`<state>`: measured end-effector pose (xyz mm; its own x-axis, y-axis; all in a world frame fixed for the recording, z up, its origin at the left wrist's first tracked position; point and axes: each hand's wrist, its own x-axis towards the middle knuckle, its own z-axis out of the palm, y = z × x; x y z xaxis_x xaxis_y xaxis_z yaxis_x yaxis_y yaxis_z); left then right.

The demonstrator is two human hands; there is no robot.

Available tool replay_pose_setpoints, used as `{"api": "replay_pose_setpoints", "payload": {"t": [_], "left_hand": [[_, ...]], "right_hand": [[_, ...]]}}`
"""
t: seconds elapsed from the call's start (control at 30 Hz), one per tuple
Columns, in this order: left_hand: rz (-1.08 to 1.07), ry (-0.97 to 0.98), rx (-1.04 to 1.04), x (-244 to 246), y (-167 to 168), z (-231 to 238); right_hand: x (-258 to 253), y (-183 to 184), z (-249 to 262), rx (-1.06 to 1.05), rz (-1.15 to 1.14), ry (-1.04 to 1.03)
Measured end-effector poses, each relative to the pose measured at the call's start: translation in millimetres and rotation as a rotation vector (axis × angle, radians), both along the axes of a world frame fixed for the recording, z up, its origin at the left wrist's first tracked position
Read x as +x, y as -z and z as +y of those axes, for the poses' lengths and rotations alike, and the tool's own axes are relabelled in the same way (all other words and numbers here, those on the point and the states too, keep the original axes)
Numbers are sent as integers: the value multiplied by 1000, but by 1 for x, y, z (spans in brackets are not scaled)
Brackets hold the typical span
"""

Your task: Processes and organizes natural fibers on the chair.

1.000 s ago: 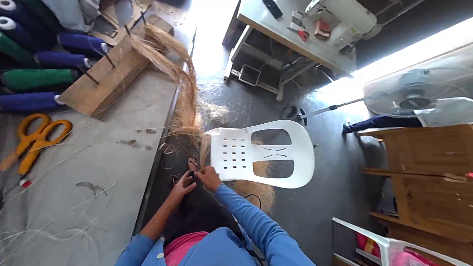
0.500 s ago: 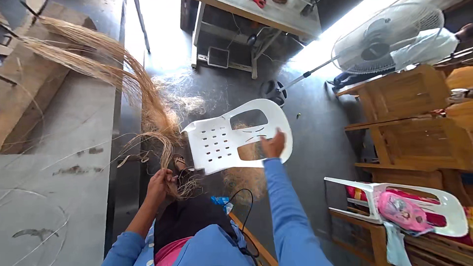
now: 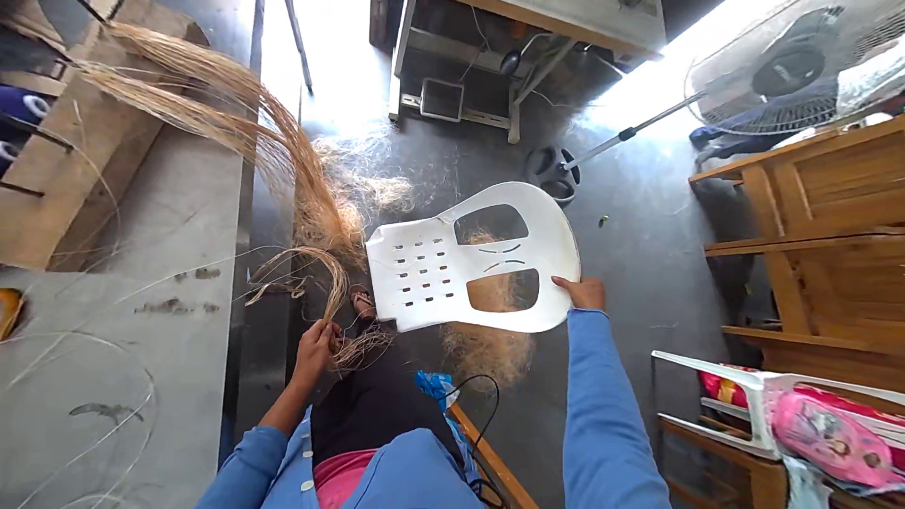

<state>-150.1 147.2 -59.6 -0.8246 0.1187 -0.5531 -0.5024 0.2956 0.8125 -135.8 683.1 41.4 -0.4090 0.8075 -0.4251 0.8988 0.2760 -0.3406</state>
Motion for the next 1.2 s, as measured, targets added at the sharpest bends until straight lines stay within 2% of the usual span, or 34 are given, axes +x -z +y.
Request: {"api": "replay_pose_setpoints", "payload": {"t": [0.17,0.3,0.53,0.6,0.73,0.87,0.97,1.1,1.2], "left_hand": [[-1,-122,100,3,6,-5],[-7,-162,137,4,6,-13],[70,14,-52,3,8,-35],[125,128,-172,2,2,-39],[62,486,-425,-9,-41,-35],[123,504,-464,-3,-73,-18],[238,520,-442,3,-56,-12],[190,560,-270,9,-3,-11],[168,549,-164,6,19,2]], "right_hand": [[4,-14,-44,-157,263,-149],[-31,-36,-91,22,254,-233],[-174,-54,-76,141,146,-397],[-207,-55,-71,157,114,-444],[-249,-58,-69,176,76,-533],[-274,-61,-74,202,43,-591],[-287,-63,-79,231,-23,-594],[-298,-63,-76,226,-36,-588],[-309,-66,-85,231,-24,-573]]}}
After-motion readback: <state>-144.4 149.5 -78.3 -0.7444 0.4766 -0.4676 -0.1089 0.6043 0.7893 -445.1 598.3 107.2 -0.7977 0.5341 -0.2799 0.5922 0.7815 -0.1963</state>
